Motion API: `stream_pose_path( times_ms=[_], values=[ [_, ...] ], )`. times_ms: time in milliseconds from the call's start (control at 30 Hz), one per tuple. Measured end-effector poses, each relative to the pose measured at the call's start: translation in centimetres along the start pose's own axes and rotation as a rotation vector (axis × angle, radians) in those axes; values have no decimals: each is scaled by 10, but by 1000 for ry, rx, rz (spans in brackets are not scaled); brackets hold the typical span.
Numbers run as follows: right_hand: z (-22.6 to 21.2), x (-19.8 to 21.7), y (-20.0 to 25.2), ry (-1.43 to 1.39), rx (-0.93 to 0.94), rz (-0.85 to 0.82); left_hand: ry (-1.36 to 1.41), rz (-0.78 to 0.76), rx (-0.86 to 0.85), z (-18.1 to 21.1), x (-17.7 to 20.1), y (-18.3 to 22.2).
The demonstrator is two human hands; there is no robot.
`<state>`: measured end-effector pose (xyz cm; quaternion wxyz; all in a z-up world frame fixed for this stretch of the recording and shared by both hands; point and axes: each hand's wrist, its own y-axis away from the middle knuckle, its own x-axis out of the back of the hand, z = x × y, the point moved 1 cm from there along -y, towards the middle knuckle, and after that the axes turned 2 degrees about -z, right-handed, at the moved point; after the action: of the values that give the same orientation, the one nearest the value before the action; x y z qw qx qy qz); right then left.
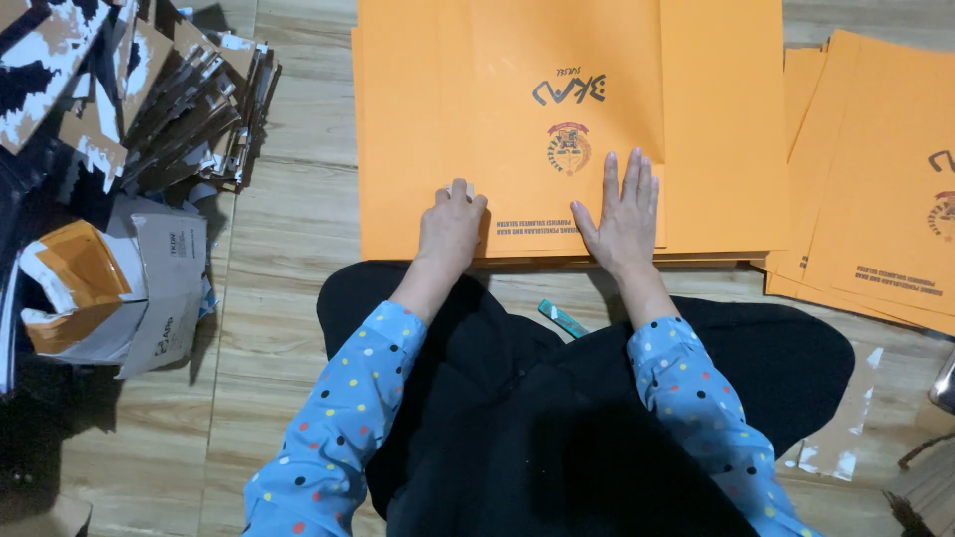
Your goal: The person is using a small paper template and an eraser to mark or clean a specific section on a series of orange folders.
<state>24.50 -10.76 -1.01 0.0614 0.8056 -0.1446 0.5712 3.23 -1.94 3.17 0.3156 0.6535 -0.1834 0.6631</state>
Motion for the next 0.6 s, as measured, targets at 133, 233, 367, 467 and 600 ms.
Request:
stream_pose_path(
  times_ms=[133,233,367,467,600],
  values=[
    [0,0,0,-4,-5,0,17,-11,-4,-2,-3,-2],
    [0,0,1,8,5,22,-22,5,4,-2,-18,-5],
    [1,0,2,21,24,62,-255,-36,101,25,-11,-14],
    [4,-4,0,33,26,78,-171,63,2,69,-4,-28],
    [9,-10,1,70,35,79,-52,176,-68,100,-61,-59]
  ],
)
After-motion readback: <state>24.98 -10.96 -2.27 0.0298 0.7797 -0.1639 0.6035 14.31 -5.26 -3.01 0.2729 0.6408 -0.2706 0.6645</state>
